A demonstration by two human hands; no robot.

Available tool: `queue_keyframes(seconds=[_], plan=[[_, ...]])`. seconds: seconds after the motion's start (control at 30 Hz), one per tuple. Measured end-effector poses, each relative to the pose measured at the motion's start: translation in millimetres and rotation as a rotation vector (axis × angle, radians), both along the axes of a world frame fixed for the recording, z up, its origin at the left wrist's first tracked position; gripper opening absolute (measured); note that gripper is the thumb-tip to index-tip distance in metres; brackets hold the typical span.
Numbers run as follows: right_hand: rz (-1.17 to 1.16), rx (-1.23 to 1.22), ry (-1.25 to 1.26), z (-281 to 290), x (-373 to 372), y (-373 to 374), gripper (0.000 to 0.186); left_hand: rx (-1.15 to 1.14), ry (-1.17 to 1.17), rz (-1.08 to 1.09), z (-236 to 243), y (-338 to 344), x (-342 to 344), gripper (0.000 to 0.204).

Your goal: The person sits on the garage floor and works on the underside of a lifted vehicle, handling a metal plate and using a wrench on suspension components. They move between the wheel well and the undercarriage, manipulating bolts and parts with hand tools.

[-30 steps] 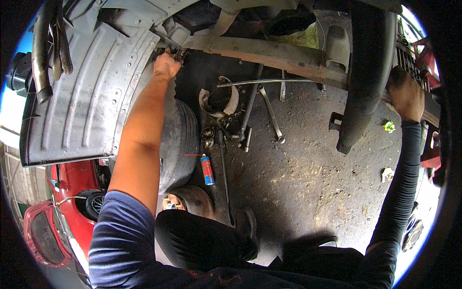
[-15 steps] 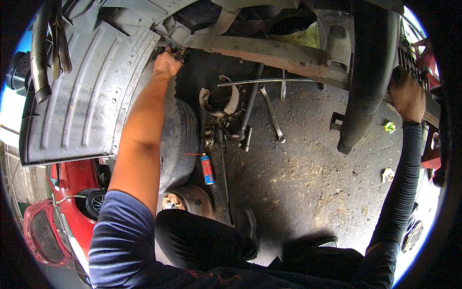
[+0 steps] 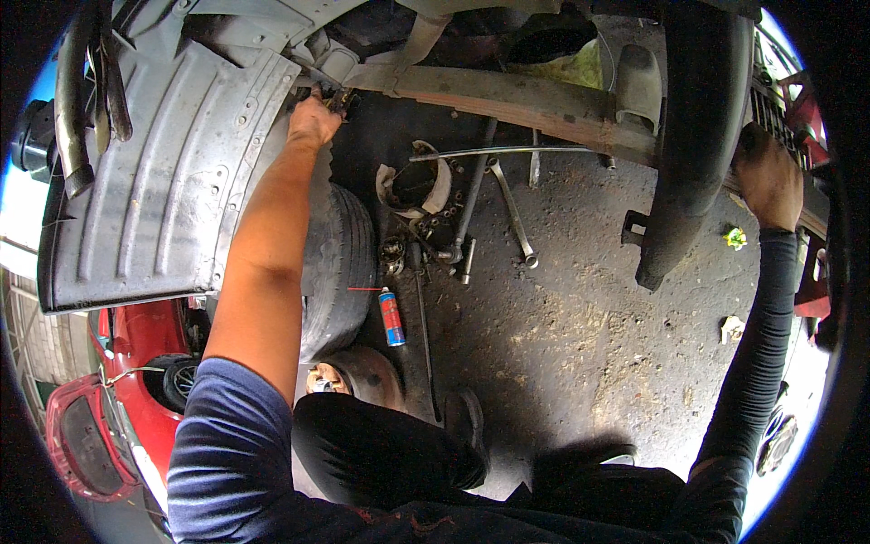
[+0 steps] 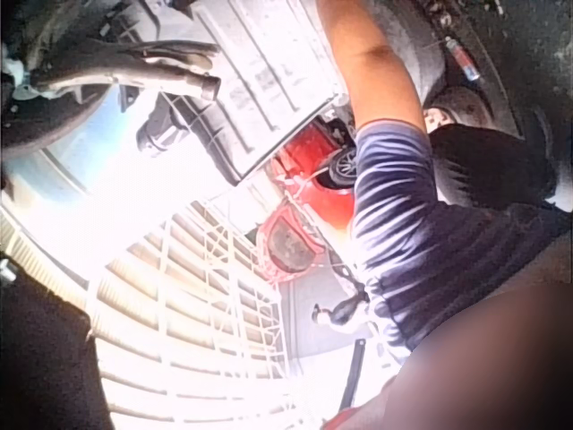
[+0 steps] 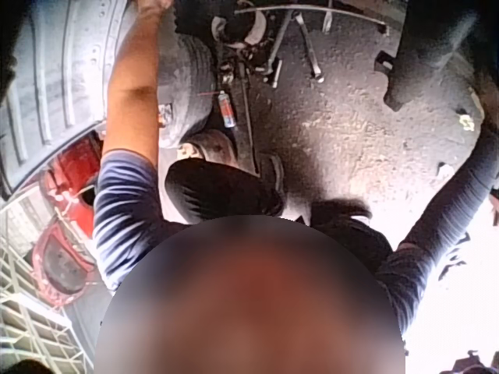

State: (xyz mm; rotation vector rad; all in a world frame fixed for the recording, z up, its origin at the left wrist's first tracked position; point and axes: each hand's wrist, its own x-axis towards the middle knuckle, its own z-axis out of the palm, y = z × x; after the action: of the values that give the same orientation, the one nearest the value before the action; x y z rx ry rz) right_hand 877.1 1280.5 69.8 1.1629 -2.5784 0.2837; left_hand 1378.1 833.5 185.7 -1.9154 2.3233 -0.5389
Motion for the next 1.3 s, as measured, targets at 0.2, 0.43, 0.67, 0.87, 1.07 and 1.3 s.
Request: queue_keyframes(seconds=[0.2, 0.43, 0.67, 0.87, 1.07, 1.3], plan=[[0.009, -0.015, 0.002, -1, -1, 1, 0.027, -0.03, 0.026, -0.027, -2, 0, 3, 0.073], [0.007, -0.009, -0.009, -2, -3, 1, 0.028, -0.031, -0.044, -0.03, -9, -20, 11, 0.076], [0.014, -0.002, 0.021, -3, -3, 2, 0.029, -0.059, -0.014, -0.044, -9, -15, 10, 0.079], [0.022, -0.006, 0.018, -4, -4, 2, 0.028, -0.031, -0.032, -0.016, -7, -11, 7, 0.081], [0.059, 0.02, 0.061, -2, -2, 2, 0.026, 0.013, -0.14, 0.011, -13, -34, 14, 0.083], [0.078, -0.026, 0.056, -3, -4, 3, 0.034, -0.027, -0.006, -0.042, -8, -13, 8, 0.085]])
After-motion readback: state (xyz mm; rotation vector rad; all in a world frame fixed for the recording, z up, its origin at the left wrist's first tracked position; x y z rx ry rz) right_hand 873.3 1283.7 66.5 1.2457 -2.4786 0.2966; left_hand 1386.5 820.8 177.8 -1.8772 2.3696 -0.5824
